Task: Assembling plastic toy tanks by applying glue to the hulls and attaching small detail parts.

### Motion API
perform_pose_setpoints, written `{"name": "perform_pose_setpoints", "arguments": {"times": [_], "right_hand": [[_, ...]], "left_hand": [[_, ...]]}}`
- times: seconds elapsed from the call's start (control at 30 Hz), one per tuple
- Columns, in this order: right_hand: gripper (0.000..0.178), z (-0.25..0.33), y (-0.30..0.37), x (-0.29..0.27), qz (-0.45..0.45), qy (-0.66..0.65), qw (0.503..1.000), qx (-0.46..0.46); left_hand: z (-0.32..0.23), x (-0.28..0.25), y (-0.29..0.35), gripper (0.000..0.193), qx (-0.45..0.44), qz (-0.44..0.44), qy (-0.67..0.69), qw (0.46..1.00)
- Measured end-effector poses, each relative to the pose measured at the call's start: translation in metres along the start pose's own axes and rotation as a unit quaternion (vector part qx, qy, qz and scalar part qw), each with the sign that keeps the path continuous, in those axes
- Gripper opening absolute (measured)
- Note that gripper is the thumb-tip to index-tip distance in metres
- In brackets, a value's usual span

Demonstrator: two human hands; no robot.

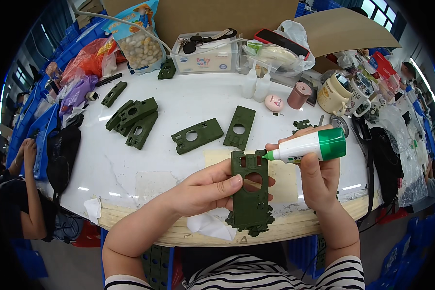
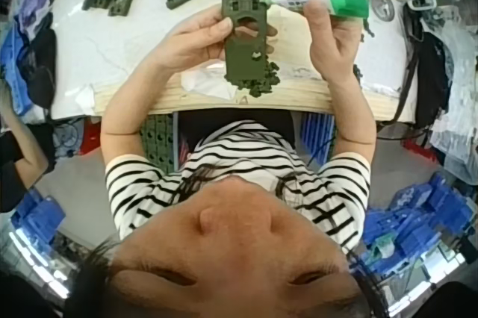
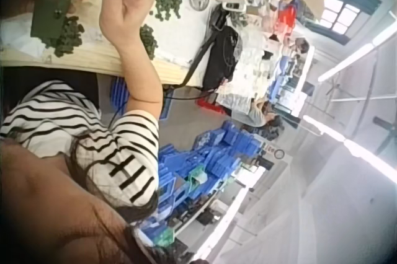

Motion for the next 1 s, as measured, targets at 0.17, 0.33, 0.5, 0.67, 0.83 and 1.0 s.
{"name": "perform_pose_setpoints", "arguments": {"times": [0.17, 0.33, 0.5, 0.67, 0.83, 1.0], "right_hand": [[0.032, -0.0004, -0.0001, -0.0003, -0.003, -0.013, 1.000, 0.010], [0.032, -0.0032, 0.0008, -0.0029, -0.005, 0.001, 1.000, 0.019], [0.032, -0.0028, 0.0006, -0.0027, -0.004, -0.002, 1.000, 0.015], [0.031, -0.0023, 0.0003, -0.0023, -0.004, -0.002, 1.000, 0.015], [0.033, -0.0021, 0.0005, -0.0025, -0.015, -0.029, 0.998, 0.049], [0.030, -0.0032, 0.0015, -0.0025, -0.002, -0.064, 0.998, 0.027]], "left_hand": [[0.0000, 0.0001, -0.0010, 0.058, 0.001, 0.002, 0.000, 1.000], [0.0000, 0.0002, -0.0010, 0.058, 0.001, 0.003, 0.002, 1.000], [0.0010, -0.0011, -0.0003, 0.057, -0.004, -0.003, 0.002, 1.000], [0.0005, -0.0006, -0.0005, 0.056, 0.001, -0.002, 0.005, 1.000], [0.0006, -0.0020, 0.0004, 0.055, -0.003, -0.006, 0.009, 1.000], [-0.0003, -0.0019, -0.0002, 0.055, 0.002, -0.007, 0.019, 1.000]]}}
Point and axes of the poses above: each hand's wrist, its own y-axis away from the middle knuckle, its own x-axis out of the palm, z = x × y, the point moved 9 cm from there along -y, towards the middle knuckle, and after that the axes turned 11 degrees about -z, right-handed, at the moved point
